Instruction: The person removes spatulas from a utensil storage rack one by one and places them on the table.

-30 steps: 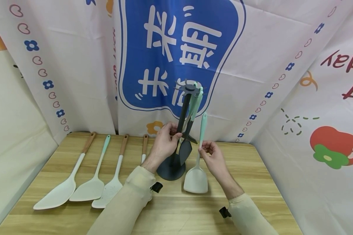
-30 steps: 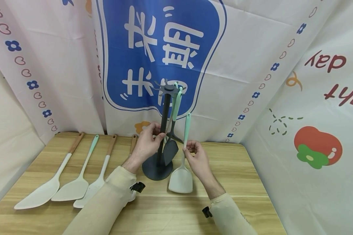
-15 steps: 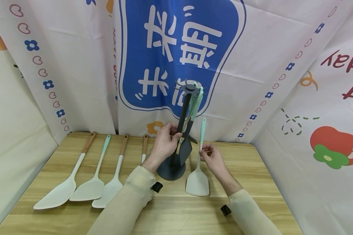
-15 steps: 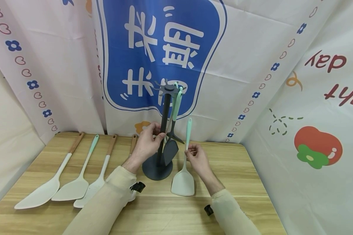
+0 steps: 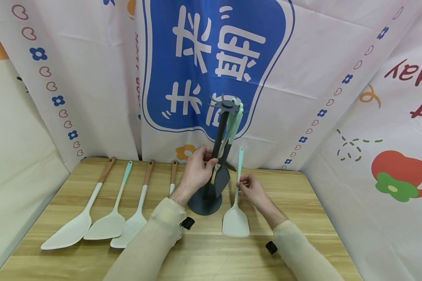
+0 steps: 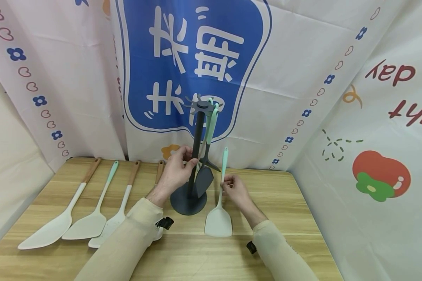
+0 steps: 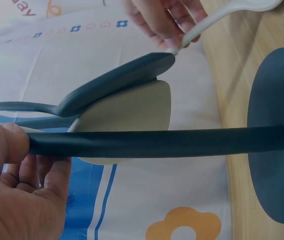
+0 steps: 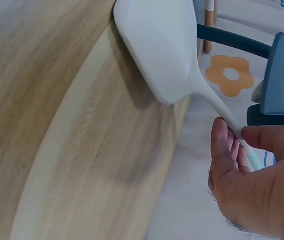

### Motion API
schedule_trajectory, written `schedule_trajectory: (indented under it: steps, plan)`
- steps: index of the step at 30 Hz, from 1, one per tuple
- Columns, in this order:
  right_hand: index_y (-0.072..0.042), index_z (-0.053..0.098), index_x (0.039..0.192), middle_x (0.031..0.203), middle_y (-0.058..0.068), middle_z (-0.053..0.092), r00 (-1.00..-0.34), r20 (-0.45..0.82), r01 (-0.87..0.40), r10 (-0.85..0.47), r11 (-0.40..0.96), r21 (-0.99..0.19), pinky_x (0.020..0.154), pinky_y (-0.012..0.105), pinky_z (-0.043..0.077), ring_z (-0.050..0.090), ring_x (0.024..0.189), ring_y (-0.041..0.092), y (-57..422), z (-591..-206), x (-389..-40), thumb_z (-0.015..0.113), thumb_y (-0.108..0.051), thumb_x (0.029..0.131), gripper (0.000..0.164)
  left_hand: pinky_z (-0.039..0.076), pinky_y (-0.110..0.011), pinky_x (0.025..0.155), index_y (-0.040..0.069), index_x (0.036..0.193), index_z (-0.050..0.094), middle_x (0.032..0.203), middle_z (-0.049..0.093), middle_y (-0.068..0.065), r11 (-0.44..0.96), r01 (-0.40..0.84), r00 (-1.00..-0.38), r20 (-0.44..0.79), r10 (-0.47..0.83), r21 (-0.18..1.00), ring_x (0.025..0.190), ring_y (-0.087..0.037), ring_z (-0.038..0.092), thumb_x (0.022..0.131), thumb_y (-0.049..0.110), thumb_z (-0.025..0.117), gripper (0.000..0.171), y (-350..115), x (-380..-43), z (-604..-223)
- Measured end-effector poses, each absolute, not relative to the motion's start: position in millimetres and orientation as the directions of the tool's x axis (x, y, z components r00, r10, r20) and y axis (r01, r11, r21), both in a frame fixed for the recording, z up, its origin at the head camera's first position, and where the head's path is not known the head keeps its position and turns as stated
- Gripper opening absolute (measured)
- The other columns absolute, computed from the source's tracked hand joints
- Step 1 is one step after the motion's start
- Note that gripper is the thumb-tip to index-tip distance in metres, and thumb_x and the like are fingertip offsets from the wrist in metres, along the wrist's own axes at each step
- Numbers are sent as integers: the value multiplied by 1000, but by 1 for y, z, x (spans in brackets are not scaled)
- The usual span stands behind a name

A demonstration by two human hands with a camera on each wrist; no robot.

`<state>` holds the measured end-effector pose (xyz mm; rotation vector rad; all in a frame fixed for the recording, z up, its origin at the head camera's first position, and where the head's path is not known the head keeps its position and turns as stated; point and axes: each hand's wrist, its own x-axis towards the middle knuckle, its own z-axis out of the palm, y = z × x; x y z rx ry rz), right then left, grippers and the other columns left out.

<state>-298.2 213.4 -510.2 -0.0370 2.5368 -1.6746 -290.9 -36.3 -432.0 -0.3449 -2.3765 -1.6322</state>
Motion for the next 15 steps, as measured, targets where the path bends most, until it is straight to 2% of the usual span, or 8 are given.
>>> schedule_trajectory:
  steps: [9, 15]
  plan:
    - [10, 65, 136, 117, 13, 69, -977, -150, 70, -153, 431, -899, 82, 28, 69, 69, 96, 18, 212, -520, -303, 65, -6, 118, 23, 66, -55, 105, 4, 131, 71, 125, 78, -18, 353, 324, -943, 327, 53, 877, 115, -36, 76, 116, 9, 73, 15, -36, -292, -433]
    - [10, 64, 135, 121, 19, 72, -974, -171, 85, -149, 461, -883, 87, 35, 71, 71, 97, 21, 208, -520, -303, 65, -5, 118, 23, 66, -55, 104, 4, 131, 71, 125, 78, -18, 349, 325, -944, 327, 56, 879, 116, -36, 76, 116, 9, 73, 16, -36, -292, -433]
